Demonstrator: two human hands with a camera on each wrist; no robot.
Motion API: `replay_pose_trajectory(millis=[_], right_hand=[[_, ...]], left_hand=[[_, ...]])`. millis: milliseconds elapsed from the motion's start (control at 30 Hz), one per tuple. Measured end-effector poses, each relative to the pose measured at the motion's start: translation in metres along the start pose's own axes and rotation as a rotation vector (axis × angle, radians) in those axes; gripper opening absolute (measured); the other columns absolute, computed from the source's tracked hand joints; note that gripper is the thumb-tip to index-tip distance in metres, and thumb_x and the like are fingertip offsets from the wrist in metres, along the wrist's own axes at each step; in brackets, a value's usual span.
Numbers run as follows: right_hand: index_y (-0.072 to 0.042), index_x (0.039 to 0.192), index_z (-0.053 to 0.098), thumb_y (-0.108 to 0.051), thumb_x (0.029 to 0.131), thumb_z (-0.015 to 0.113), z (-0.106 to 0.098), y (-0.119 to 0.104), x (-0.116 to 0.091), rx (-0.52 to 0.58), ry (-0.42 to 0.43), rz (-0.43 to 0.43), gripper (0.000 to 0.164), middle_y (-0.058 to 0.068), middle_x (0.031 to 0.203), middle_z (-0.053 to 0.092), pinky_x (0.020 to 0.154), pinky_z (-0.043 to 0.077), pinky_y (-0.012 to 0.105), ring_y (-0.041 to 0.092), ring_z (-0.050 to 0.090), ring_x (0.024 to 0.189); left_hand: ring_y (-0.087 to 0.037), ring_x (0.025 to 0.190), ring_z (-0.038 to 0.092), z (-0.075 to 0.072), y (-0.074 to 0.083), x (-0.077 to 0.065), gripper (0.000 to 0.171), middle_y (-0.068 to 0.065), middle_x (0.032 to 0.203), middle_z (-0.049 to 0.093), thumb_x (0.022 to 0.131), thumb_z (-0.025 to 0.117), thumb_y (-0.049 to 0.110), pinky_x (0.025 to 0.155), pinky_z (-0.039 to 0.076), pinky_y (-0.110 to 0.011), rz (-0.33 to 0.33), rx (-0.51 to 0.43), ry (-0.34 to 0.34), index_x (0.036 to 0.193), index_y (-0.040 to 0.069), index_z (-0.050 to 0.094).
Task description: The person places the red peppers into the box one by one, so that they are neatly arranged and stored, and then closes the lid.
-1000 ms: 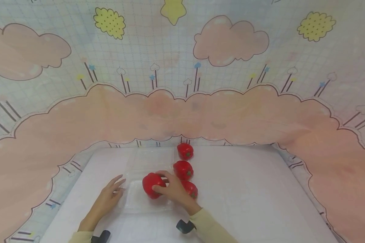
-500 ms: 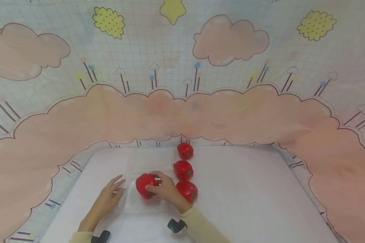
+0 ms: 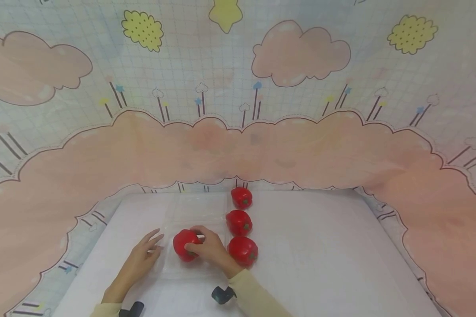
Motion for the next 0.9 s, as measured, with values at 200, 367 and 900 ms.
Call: replay_pose_trajectory(millis=[200,367,900], right_hand=[[-0.025,0.13,0.058,-0.027,0.082,0.078,0.006,0.001,0.003,-0.017,0.004,0.021,0.053,0.002,0.13,0.061,0.085,0.061,0.041,0.023,0.059,0.113],[-0.023,0.13,0.058,-0.026,0.083,0.077,0.012,0.0,0.004,-0.034,0.006,0.014,0.05,0.002,0.13,0.062,0.086,0.06,0.041,0.022,0.06,0.111],[-0.022,0.132,0.058,-0.026,0.084,0.077,0.019,0.0,0.006,-0.08,-0.019,0.032,0.052,0.003,0.13,0.063,0.09,0.059,0.046,0.026,0.061,0.114]], left_hand=[[-0.03,0.105,0.069,-0.001,0.001,-0.001,0.045,-0.015,0.152,0.042,0.092,0.06,0.007,0.084,0.061,-0.039,0.008,-0.002,0.011,0.137,0.002,0.056],[-0.03,0.105,0.069,-0.001,0.001,0.0,0.045,-0.015,0.151,0.043,0.092,0.06,0.005,0.085,0.06,-0.04,0.007,-0.008,0.007,0.137,0.002,0.056],[-0.029,0.101,0.071,-0.001,0.002,-0.001,0.044,-0.016,0.15,0.045,0.093,0.061,0.006,0.086,0.06,-0.041,0.021,-0.011,0.013,0.136,0.003,0.056]])
Point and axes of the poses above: each hand's wrist, its own x-axis towards the middle knuckle, its own z-axis out of the palm, y = z × x, the point moved 7 cm from there along x, towards the middle knuckle
